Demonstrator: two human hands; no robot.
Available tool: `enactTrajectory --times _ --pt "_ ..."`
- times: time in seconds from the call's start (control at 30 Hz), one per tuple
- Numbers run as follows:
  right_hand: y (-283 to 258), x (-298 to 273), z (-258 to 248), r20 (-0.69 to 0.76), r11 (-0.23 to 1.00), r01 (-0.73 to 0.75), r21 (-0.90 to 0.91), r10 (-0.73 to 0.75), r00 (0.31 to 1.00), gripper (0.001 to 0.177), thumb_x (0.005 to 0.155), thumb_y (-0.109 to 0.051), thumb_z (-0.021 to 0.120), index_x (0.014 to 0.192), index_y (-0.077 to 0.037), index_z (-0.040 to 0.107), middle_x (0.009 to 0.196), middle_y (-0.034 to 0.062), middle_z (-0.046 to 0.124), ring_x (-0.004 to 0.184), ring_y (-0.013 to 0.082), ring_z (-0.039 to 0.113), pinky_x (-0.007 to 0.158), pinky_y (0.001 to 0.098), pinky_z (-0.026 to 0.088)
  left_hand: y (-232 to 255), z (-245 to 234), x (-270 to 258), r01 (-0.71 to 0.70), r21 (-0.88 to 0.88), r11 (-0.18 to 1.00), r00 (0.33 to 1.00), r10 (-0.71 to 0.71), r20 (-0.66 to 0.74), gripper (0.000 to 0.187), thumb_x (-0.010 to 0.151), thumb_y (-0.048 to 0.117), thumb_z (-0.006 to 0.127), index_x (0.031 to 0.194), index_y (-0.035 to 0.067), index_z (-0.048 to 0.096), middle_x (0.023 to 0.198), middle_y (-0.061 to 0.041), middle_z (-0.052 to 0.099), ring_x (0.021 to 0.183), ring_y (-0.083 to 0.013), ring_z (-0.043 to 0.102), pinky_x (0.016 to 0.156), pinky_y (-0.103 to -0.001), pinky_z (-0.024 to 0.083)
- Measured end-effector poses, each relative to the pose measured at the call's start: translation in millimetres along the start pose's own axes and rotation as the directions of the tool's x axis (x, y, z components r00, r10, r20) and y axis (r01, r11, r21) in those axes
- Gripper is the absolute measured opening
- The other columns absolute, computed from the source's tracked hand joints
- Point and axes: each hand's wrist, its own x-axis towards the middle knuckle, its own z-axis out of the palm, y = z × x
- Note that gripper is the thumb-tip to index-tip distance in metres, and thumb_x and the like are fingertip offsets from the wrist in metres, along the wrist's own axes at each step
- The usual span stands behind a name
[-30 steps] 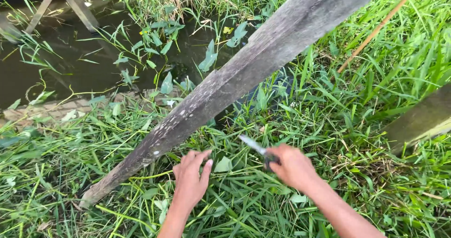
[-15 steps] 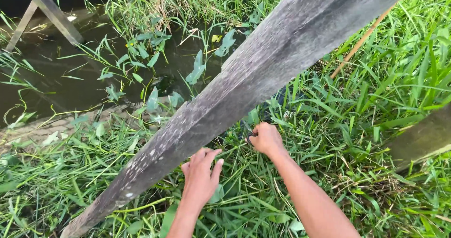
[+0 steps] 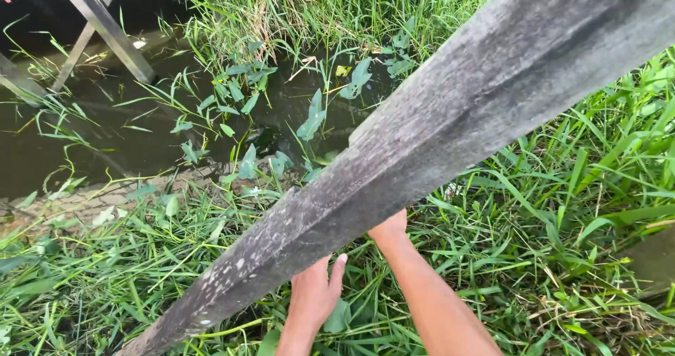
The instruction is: Harvesting water spinach plants near a canal using a pair of scissors.
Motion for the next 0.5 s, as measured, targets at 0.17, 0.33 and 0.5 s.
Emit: enactTrajectory --times 0.17,0.33,0.5 --pt "-3 -17 25 -0.023 0.994 0.11 -0.028 -0.111 0.994 0.043 0.073 -0.02 0.08 0.114 -0.013 0.068 0.114 0.0127 0.068 0.102 0.0377 0.066 0.087 0.0527 0.052 1 -9 -4 0.002 -0.012 1.0 1.0 -0.002 0.005 0.036 0.095 0.03 0.058 0.123 0.008 0.067 0.129 -0.016 0.068 0.111 -0.0425 0.064 0.094 -0.054 0.047" --pt "22 -65 -1 0.258 0.957 0.214 -0.196 -0.16 0.953 0.009 0.078 -0.02 0.073 0.079 -0.012 0.071 0.073 0.0109 0.072 0.066 0.0342 0.072 0.063 0.0452 0.06 15 -21 -3 0.036 0.064 0.997 0.995 -0.042 0.088 0.037 0.094 0.029 0.059 0.128 0.02 0.068 0.118 -0.005 0.077 0.104 -0.0304 0.072 0.093 -0.052 0.044" --pt "18 -75 -77 0.397 0.965 -0.003 -0.262 0.111 0.911 0.019 0.089 -0.012 0.07 0.107 -0.014 0.072 0.09 0.0064 0.073 0.074 0.0214 0.074 0.073 0.0357 0.067 19 -19 -10 -0.014 0.063 0.998 0.993 0.007 0.114 0.036 0.094 0.028 0.062 0.129 0.021 0.068 0.125 0.0 0.064 0.103 -0.0215 0.058 0.09 -0.041 0.034"
